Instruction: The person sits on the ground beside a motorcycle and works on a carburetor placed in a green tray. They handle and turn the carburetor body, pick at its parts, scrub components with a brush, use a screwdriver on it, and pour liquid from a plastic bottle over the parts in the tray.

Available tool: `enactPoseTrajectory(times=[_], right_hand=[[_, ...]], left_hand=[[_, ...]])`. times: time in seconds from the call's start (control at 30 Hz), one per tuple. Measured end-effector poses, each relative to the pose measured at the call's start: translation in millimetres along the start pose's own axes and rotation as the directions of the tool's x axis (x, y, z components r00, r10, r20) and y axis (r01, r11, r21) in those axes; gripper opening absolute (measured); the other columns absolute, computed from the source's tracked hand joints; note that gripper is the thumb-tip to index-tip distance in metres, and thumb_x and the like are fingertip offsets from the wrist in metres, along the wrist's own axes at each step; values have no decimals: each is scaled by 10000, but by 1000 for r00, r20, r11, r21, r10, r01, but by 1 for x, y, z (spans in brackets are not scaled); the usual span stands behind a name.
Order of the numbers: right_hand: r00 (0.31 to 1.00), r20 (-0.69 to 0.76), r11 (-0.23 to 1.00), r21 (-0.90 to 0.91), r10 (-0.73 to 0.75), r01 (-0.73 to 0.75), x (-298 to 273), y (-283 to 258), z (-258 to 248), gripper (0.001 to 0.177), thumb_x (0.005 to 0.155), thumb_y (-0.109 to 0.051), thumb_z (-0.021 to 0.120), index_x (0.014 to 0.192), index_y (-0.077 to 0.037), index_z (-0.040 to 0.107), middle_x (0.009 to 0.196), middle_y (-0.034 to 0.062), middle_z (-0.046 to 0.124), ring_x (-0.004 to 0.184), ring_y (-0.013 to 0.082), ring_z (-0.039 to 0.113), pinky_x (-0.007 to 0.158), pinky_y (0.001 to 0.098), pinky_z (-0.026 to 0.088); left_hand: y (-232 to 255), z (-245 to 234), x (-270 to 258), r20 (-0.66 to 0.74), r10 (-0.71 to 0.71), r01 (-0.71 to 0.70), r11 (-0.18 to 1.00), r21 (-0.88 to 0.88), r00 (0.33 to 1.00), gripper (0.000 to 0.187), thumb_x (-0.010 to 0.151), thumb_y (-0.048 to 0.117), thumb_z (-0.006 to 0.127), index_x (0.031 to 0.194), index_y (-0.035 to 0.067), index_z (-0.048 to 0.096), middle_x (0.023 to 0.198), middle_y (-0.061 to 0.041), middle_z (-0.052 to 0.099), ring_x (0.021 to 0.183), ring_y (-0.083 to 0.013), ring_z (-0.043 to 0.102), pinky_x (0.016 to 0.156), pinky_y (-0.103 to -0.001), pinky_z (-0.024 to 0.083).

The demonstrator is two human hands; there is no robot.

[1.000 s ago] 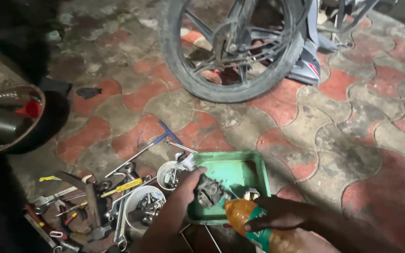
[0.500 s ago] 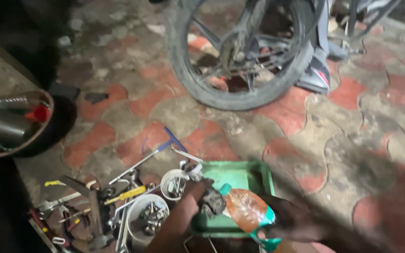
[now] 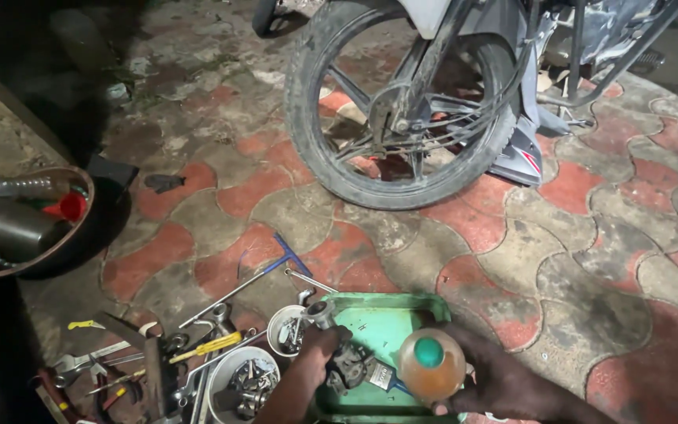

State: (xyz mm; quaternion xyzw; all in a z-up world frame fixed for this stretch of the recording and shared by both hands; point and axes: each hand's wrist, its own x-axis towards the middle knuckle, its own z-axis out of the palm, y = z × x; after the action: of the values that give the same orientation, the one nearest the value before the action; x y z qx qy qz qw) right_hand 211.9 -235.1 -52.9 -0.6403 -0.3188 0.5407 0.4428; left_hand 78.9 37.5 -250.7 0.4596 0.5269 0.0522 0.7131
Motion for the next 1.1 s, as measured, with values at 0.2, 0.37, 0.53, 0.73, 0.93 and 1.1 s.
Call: enactPoseTrajectory(times=[0.2,0.37,0.53,0.73,0.93,1.1], right_hand=[[991,-89,995,-39,-100,97,8,9,-8,1030,693,-158,919,1565,-163,371,1431,61,564,1342,171,535,1088,382,487],[975,-193,988,81,-113,131,17,28,-16,861,771,-218,827,1514,-61,423,1380,134,657,1291,229,611,1088,418,487],[975,-214,926,354,-61,135,13,28,-18,754,861,-297,688,1525,-65,417,1454,136,610,1339,257,575,1107,445,457],[977,-153,912,363,-146,193,14,29,-18,719,889,-280,678,1503,-18,410,1451,153,594,1343,272,552,1115,447,434],[971,-239,939,327,-30,109,9,10,-17,697,871,-321,660,1483,-70,439,1419,127,635,1318,260,595,1097,441,468],[949,-280,968,158,-144,194,11,1,-14,696,861,-326,688,1466,-54,477,1415,124,657,1326,235,593,1106,407,444]], left_hand=[[-36,-11,42,53,65,-64,998,-9,997,312,734,101,789,1011,-24,718,869,-154,738,700,-274,703,621,-432,571],[-60,-17,60,2,79,-77,971,225,997,404,732,188,858,1072,-7,758,975,-135,795,780,-244,744,704,-394,593],[-71,-20,75,133,204,-243,827,506,970,407,745,247,864,1098,68,771,1032,-92,799,860,-192,741,766,-354,583],[-59,-15,52,106,122,-162,733,661,987,407,762,290,852,1129,128,783,1051,-87,803,907,-204,750,814,-357,576],[-71,-9,65,41,305,-275,784,557,951,583,652,336,891,1155,108,704,1058,-119,785,973,-276,756,863,-399,595],[-14,12,-26,5,309,-188,567,802,951,623,764,529,787,1207,96,718,1174,-186,740,1137,-348,698,969,-430,555]])
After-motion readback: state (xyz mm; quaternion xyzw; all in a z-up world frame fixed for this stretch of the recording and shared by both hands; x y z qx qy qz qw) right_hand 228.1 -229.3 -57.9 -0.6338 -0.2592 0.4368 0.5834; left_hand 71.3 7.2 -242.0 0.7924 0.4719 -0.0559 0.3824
